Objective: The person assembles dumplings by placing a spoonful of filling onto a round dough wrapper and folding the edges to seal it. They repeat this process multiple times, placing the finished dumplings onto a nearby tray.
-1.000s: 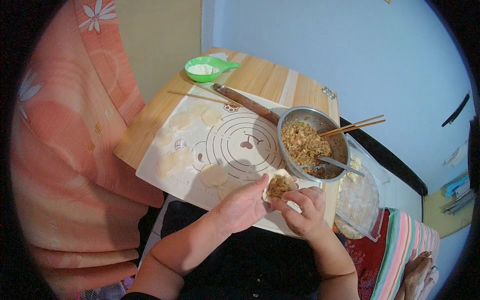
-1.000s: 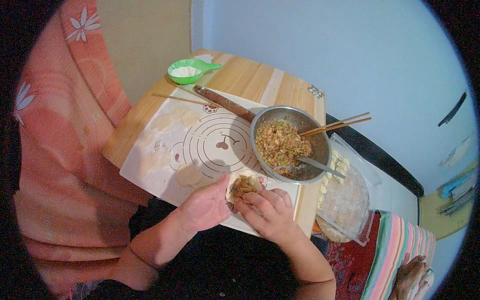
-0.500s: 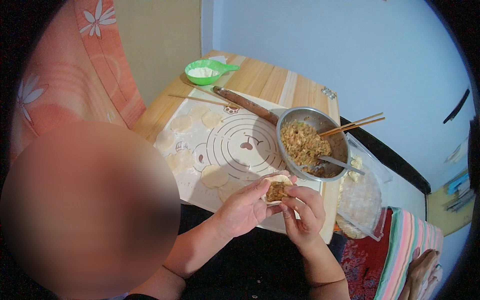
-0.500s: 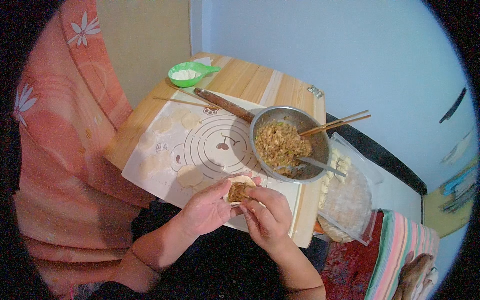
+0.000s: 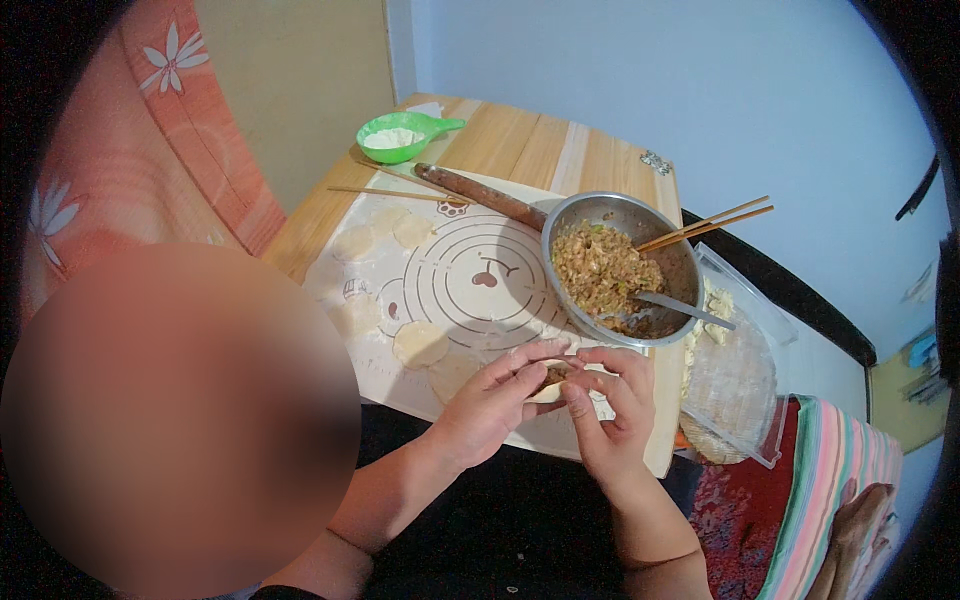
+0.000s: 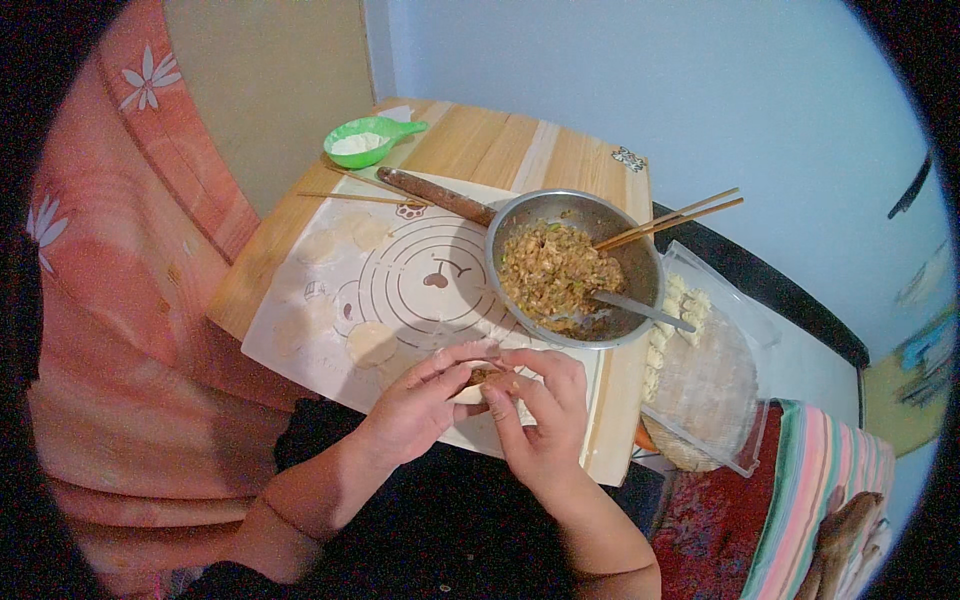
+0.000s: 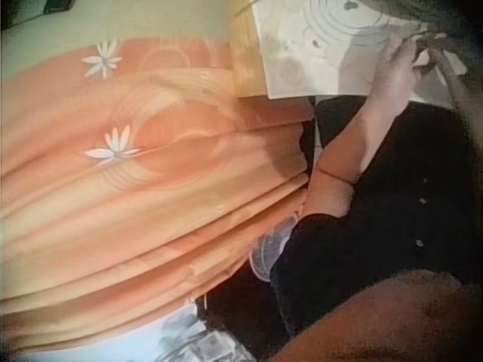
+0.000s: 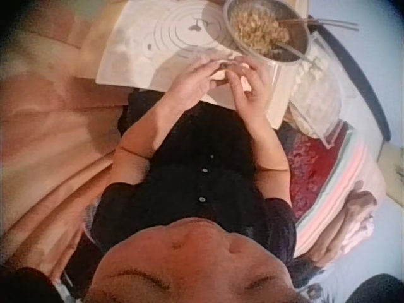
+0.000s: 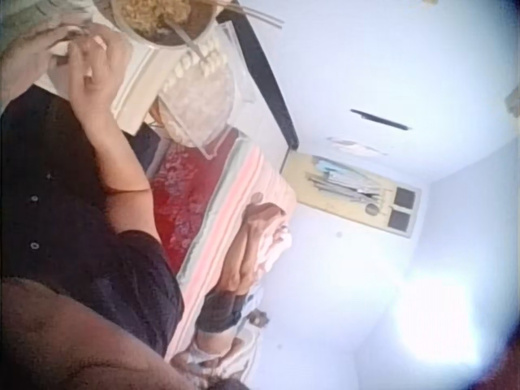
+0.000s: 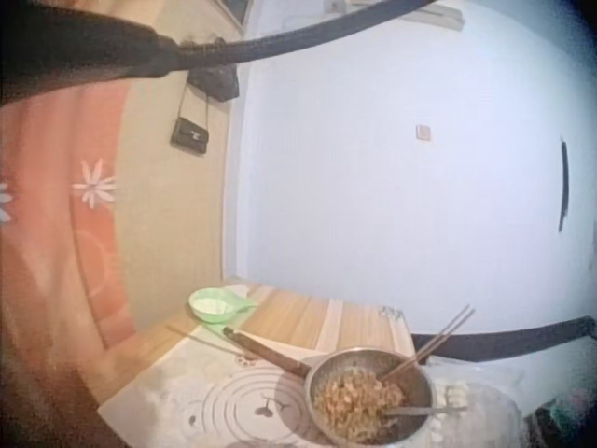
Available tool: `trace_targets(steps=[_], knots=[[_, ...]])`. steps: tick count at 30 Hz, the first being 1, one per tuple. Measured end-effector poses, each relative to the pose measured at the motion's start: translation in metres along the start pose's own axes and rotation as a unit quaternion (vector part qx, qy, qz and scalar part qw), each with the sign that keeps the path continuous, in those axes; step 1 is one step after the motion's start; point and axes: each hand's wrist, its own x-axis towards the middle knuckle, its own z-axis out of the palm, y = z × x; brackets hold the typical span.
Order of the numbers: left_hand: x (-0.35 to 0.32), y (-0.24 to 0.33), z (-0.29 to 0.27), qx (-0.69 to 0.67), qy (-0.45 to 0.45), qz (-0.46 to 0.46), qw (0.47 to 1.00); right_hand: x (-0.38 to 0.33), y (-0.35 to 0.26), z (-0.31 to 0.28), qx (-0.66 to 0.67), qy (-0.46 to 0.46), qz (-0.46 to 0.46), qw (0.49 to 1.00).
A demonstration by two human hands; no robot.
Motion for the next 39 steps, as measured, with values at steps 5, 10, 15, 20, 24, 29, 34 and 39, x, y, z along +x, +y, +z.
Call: trace_targets(steps=[5, 10, 15, 20, 24, 29, 34, 39], knots=[[0.007, -0.007, -0.008, 0.138, 0.022, 0.036, 0.989, -0.002, 0.011, 0.002, 0.109, -0.028, 0.083, 0.99], [0.007, -0.008, -0.016, 0.344, 0.021, 0.119, 0.931, -0.001, 0.01, -0.001, 0.074, -0.062, 0.087, 0.992], [0.005, -0.005, -0.021, 0.342, -0.009, 0.074, 0.937, -0.004, 0.012, -0.002, 0.074, -0.069, 0.091, 0.991], [-0.003, 0.0, -0.009, 0.454, -0.039, 0.126, 0.881, -0.004, 0.01, 0.0, 0.068, -0.017, 0.071, 0.995], [-0.002, -0.004, -0.007, 0.535, -0.008, 0.157, 0.83, -0.009, 0.01, 0.0, 0.07, -0.006, 0.083, 0.994], [-0.003, -0.006, -0.008, 0.503, -0.003, 0.137, 0.853, -0.016, 0.014, 0.002, 0.114, 0.013, 0.108, 0.988], [-0.002, -0.004, -0.012, 0.355, -0.007, 0.154, 0.922, -0.01, 0.012, -0.014, 0.284, 0.028, 0.141, 0.948], [-0.006, 0.001, -0.012, 0.336, 0.016, 0.177, 0.925, -0.005, 0.016, -0.024, 0.131, -0.063, 0.001, 0.989]])
